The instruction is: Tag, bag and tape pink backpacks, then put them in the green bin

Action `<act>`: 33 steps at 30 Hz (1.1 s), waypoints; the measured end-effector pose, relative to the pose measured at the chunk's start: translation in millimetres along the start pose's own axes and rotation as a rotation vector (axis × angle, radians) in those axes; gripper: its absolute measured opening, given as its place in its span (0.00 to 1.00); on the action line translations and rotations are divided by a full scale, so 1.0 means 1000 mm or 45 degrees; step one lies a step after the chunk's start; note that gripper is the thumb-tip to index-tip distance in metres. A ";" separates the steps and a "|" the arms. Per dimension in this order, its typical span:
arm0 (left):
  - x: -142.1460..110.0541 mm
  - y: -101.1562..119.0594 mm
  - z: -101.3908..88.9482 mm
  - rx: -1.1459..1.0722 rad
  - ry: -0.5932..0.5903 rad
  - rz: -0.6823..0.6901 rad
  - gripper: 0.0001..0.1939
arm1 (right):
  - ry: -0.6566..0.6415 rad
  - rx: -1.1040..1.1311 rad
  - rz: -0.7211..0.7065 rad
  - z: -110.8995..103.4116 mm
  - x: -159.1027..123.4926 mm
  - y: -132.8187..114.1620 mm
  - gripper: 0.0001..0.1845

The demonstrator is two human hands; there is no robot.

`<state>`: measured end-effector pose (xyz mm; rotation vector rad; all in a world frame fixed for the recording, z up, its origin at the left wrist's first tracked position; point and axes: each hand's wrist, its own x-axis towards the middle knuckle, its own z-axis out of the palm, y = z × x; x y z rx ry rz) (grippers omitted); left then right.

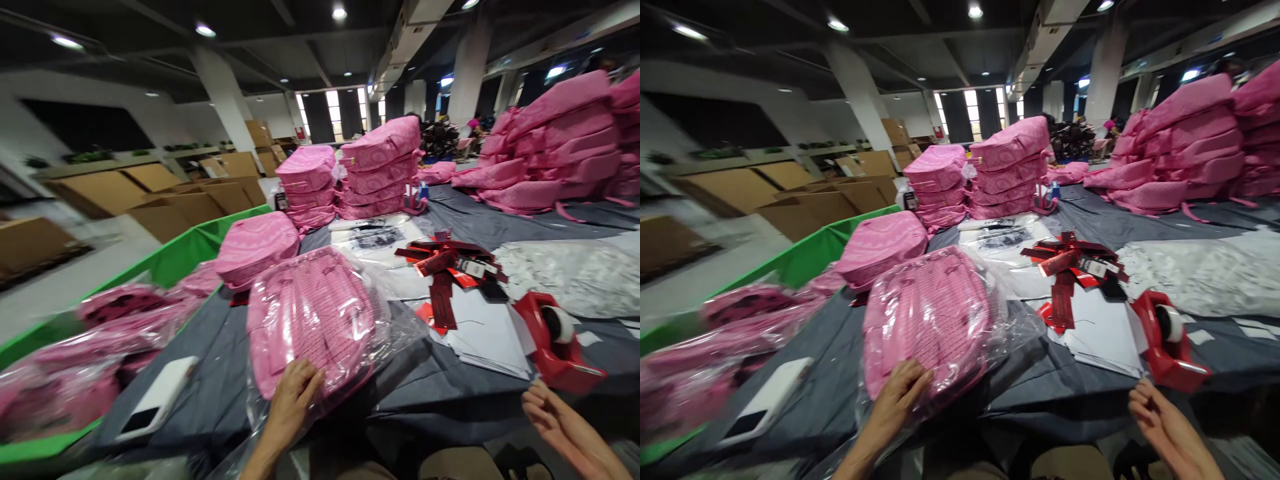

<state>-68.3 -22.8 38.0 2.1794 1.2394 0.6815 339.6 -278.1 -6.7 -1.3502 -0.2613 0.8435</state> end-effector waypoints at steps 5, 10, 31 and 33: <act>-0.005 0.013 -0.002 0.058 -0.007 -0.009 0.23 | -0.838 -0.487 -0.014 0.125 -0.012 -0.009 0.26; 0.000 0.014 -0.002 0.171 -0.019 -0.067 0.17 | -1.655 -1.232 -0.775 0.248 0.022 -0.055 0.21; 0.000 0.020 -0.001 0.234 -0.048 -0.076 0.16 | -1.658 -1.754 -1.250 0.317 0.048 -0.036 0.11; -0.001 0.020 -0.004 0.224 -0.066 -0.039 0.16 | -1.685 -1.831 -1.212 0.321 0.044 -0.027 0.13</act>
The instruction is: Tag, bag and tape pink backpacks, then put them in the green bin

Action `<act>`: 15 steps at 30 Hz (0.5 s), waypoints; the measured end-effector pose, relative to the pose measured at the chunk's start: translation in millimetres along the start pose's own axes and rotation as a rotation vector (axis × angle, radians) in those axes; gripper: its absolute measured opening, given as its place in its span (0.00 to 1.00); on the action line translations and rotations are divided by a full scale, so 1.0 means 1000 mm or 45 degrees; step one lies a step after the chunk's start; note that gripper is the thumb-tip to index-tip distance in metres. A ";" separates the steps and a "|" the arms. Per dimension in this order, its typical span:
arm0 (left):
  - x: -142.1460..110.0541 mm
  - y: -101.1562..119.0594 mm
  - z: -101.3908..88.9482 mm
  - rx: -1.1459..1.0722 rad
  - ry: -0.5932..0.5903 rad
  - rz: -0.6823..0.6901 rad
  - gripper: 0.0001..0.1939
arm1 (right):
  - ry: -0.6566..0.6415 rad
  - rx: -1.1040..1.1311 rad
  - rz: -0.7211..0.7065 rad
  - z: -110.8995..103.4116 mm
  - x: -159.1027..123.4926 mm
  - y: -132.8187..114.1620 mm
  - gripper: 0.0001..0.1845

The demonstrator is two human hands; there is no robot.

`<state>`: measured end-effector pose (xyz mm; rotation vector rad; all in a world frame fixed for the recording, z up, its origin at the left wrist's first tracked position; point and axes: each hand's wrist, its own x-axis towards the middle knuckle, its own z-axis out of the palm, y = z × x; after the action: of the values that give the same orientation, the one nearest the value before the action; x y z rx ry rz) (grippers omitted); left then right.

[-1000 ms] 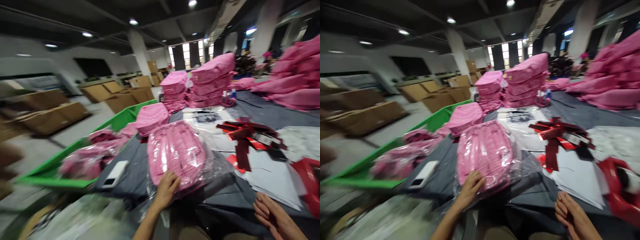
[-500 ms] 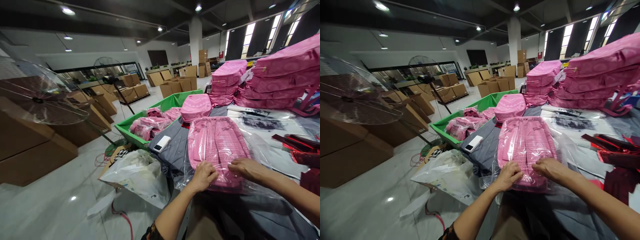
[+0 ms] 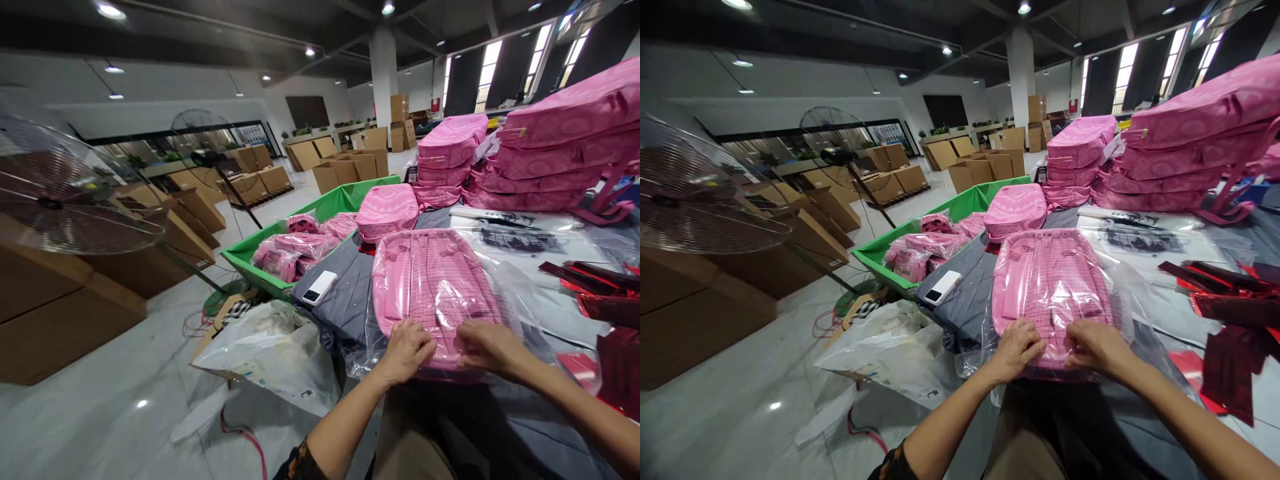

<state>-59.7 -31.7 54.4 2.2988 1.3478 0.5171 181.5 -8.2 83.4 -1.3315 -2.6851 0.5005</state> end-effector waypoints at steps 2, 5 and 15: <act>-0.007 -0.003 -0.006 -0.003 0.019 0.112 0.13 | -0.029 0.012 -0.001 0.004 0.007 0.003 0.14; -0.025 -0.014 -0.020 0.061 0.102 0.294 0.13 | -0.063 0.051 -0.048 0.007 0.011 0.015 0.18; -0.030 -0.051 -0.033 0.287 0.144 0.161 0.09 | 0.205 0.190 -0.116 0.024 0.002 0.026 0.24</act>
<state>-127.6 -29.6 51.9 2.5856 1.3807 0.5687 194.7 2.3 52.0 -1.1525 -2.5109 0.5469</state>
